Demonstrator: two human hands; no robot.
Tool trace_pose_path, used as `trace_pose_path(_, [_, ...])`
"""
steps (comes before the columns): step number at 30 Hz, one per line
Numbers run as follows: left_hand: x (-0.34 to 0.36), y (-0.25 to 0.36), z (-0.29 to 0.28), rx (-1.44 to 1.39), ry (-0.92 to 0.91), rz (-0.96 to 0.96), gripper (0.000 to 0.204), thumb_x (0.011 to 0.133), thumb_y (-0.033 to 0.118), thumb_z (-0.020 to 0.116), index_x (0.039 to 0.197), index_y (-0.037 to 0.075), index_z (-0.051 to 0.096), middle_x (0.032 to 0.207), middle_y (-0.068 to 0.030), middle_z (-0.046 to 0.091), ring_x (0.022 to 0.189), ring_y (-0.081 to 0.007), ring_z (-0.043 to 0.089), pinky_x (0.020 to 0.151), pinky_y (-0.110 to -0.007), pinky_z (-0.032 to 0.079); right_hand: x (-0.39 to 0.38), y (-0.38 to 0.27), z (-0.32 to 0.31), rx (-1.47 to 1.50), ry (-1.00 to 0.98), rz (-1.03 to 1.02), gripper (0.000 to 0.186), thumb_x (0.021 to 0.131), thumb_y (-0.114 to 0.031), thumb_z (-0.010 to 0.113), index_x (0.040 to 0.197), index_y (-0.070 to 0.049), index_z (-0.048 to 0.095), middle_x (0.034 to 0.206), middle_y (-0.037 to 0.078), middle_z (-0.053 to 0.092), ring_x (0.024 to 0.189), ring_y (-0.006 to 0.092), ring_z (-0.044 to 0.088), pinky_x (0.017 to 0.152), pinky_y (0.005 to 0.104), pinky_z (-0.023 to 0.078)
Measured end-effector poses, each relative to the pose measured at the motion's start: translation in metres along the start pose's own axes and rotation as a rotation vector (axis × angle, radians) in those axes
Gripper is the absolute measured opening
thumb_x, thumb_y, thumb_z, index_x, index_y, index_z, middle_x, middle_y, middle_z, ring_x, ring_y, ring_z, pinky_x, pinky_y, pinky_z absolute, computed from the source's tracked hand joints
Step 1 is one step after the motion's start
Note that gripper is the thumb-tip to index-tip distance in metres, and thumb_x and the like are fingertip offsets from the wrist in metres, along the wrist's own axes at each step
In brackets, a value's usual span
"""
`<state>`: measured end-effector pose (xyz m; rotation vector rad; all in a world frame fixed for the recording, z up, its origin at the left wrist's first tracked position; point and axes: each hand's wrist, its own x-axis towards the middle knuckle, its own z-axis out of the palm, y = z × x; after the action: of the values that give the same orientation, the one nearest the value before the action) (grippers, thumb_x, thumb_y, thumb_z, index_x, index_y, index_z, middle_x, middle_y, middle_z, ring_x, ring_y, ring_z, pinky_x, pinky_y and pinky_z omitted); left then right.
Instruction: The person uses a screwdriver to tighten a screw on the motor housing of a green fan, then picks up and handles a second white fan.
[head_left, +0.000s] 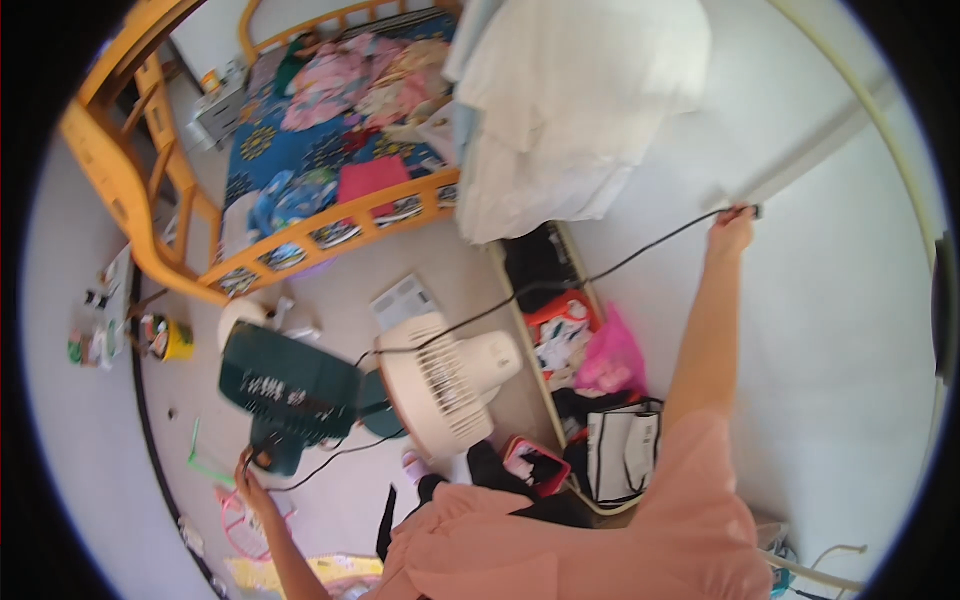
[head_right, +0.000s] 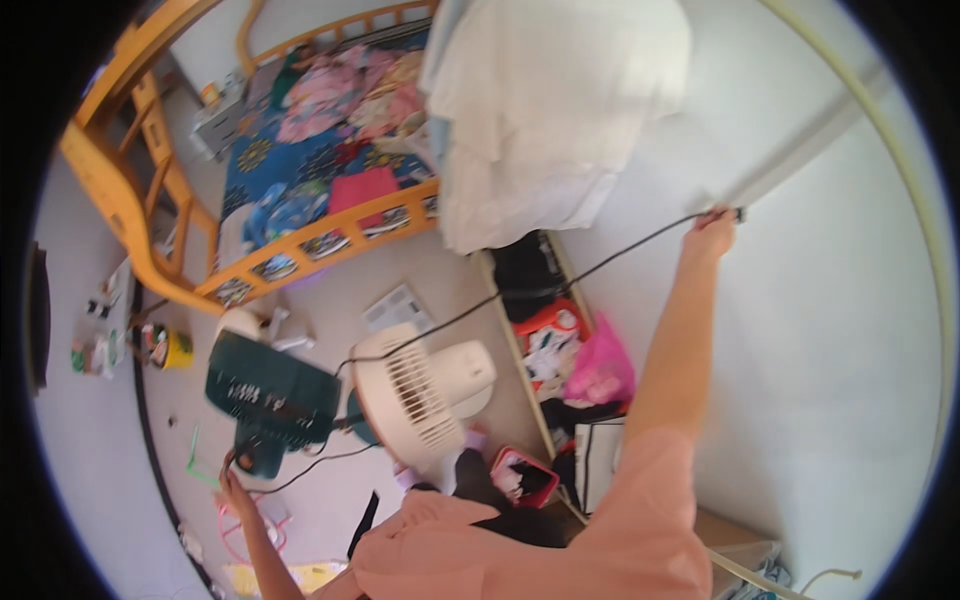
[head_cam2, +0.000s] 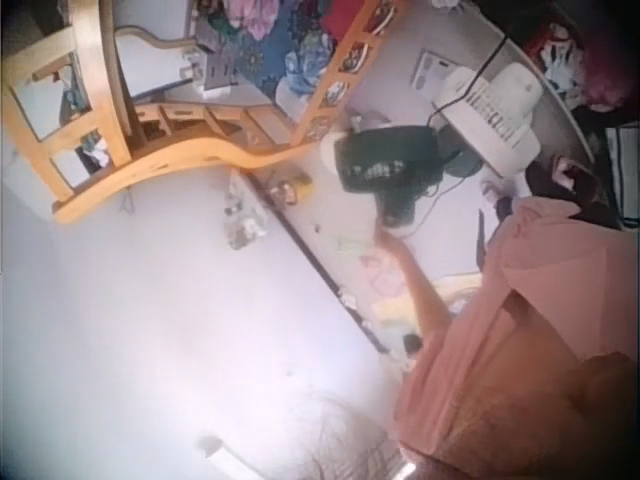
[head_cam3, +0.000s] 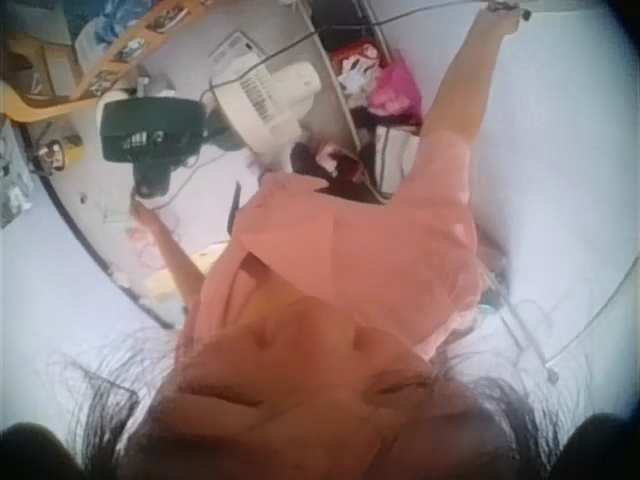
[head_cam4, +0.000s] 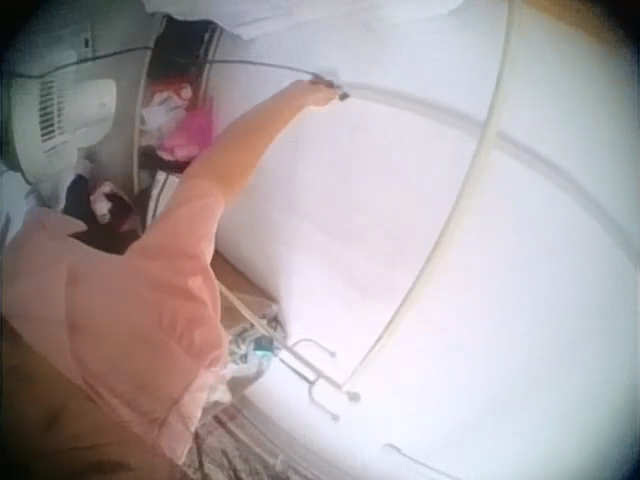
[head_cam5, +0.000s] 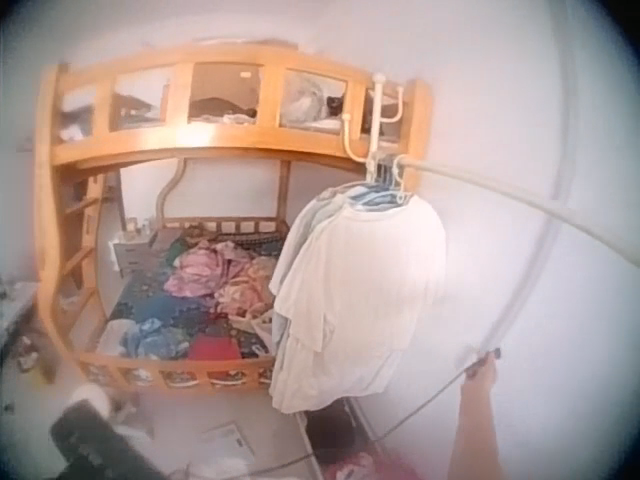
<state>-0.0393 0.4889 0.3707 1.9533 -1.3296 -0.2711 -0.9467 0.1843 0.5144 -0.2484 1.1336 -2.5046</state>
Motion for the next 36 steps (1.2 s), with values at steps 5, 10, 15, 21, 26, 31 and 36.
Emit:
trace_pose_path(5, [0.007,-0.012,0.032,-0.145,-0.010,-0.306,0.044,0.103,0.029,0.040,0.133,-0.002,0.050,0.132,-0.0187,0.053,0.116,-0.0272,0.053,0.101,-0.032,0.038,0.011,0.041,-0.087,-0.394,0.221,0.038,0.021,0.094,-0.028,0.054,0.088,-0.009,0.061,0.065,-0.002,0.053,0.047,0.0058,0.041,0.040,0.0221,0.028])
trace_pose_path(10, [0.023,0.016,0.021,0.068,-0.004,-0.340,0.045,0.103,0.032,0.041,0.130,-0.002,0.054,0.127,-0.0207,0.057,0.107,-0.0285,0.058,0.094,-0.034,0.045,0.006,0.069,-0.085,-0.551,0.151,0.046,0.020,0.093,-0.025,0.057,0.091,-0.005,0.062,0.064,0.001,0.054,0.047,0.0071,0.041,0.040,0.0234,0.027])
trace_pose_path(15, [0.031,-0.010,0.006,0.104,-0.049,-0.352,0.051,0.103,0.039,0.035,0.137,0.003,0.048,0.133,-0.0187,0.053,0.115,-0.0284,0.055,0.095,-0.034,0.044,0.020,0.079,-0.073,-0.538,0.128,0.025,0.018,0.092,-0.019,0.060,0.087,-0.001,0.060,0.062,0.003,0.054,0.051,0.0094,0.040,0.051,0.0256,0.031])
trace_pose_path(21, [0.029,-0.017,0.016,-0.143,-0.034,-0.440,0.053,0.104,0.036,0.033,0.139,-0.003,0.043,0.139,-0.0218,0.046,0.126,-0.0316,0.047,0.103,-0.034,0.040,0.040,0.079,-0.079,-0.606,0.188,-0.059,0.020,0.090,-0.019,0.062,0.085,0.000,0.061,0.058,0.003,0.054,0.053,0.0092,0.044,0.052,0.0273,0.033])
trace_pose_path(26, [0.033,-0.016,0.021,-0.149,0.005,-0.416,0.054,0.103,0.038,0.034,0.140,-0.001,0.042,0.138,-0.0209,0.047,0.124,-0.0309,0.049,0.102,-0.034,0.041,0.038,0.078,-0.074,-0.622,0.200,-0.028,0.020,0.089,-0.019,0.063,0.084,0.000,0.062,0.058,0.003,0.055,0.054,0.0090,0.044,0.052,0.0270,0.033])
trace_pose_path(31, [0.034,-0.012,0.022,-0.152,0.018,-0.408,0.055,0.103,0.041,0.034,0.141,0.002,0.042,0.137,-0.0197,0.048,0.123,-0.0300,0.050,0.100,-0.034,0.041,0.034,0.077,-0.071,-0.640,0.215,-0.023,0.024,0.090,-0.021,0.061,0.078,0.000,0.064,0.057,0.001,0.051,0.051,0.0091,0.040,0.049,0.0273,0.031])
trace_pose_path(36, [0.034,-0.016,0.026,-0.159,0.023,-0.405,0.056,0.102,0.043,0.034,0.142,0.004,0.041,0.136,-0.0186,0.049,0.121,-0.0290,0.051,0.099,-0.034,0.042,0.039,0.072,-0.068,-0.592,0.206,-0.038,0.023,0.091,-0.020,0.060,0.084,0.001,0.067,0.059,0.000,0.051,0.052,0.0091,0.039,0.049,0.0271,0.031])
